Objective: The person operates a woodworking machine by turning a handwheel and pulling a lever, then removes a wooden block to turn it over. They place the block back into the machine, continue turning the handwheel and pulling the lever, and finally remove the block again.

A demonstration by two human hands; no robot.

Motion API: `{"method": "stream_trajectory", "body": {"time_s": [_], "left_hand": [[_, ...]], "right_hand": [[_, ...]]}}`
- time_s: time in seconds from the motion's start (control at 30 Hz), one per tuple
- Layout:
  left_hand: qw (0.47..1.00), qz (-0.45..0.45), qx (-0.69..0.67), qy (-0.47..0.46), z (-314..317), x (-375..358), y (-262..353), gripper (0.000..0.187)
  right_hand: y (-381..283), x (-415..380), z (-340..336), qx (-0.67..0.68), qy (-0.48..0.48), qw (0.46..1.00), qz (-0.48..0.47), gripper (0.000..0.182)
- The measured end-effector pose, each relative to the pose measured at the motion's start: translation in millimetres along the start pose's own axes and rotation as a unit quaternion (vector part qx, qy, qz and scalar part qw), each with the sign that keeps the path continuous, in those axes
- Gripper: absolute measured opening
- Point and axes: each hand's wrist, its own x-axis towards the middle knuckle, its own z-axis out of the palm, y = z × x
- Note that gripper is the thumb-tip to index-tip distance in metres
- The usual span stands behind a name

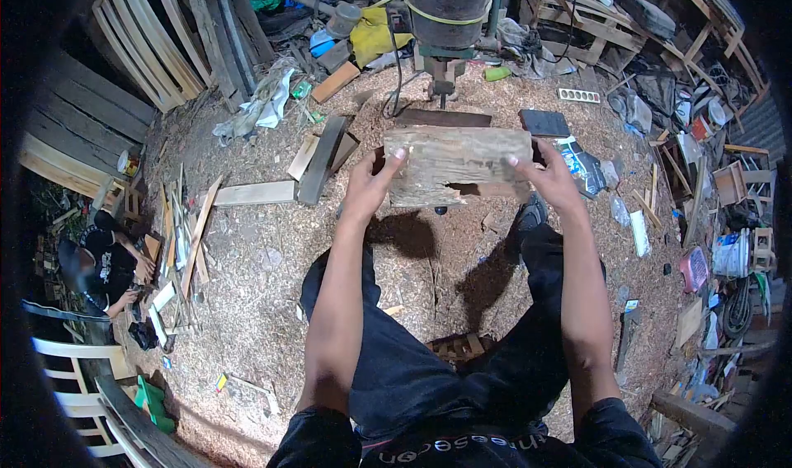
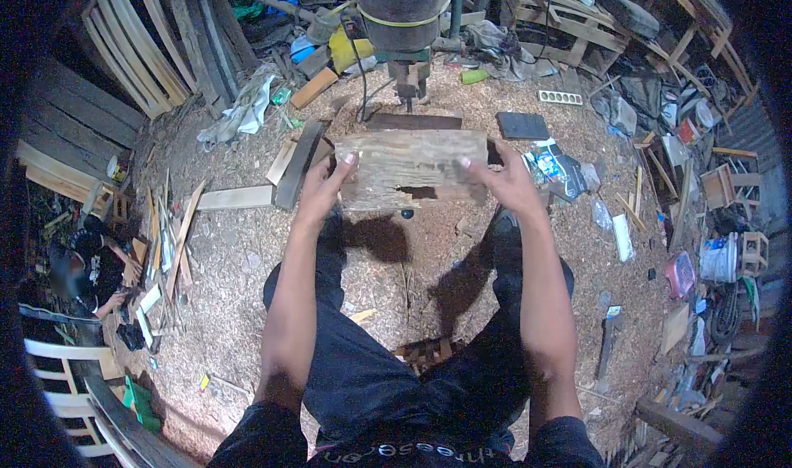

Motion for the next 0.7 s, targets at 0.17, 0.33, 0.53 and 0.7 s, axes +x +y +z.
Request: {"method": "stream_trajectory", "body": {"time_s": [0.17, 0.33, 0.53, 0.7], "left_hand": [[0.977, 0.035, -0.067, -0.198, -11, 0, -8, 0.077], [0.974, 0.009, -0.079, -0.21, -6, 3, -34, 0.078], [0.967, 0.053, -0.139, -0.207, -9, 11, -61, 0.079], [0.972, 0.141, 0.184, -0.043, -14, 34, -62, 0.067]], "right_hand": [[5, -6, -6, -0.185, -0.148, 0.972, 0.002, 0.086], [24, -20, 12, -0.255, -0.186, 0.947, -0.059, 0.08], [32, -20, 25, -0.313, -0.091, 0.938, -0.121, 0.076], [27, 17, -3, -0.347, -0.082, 0.932, -0.063, 0.073]]}}
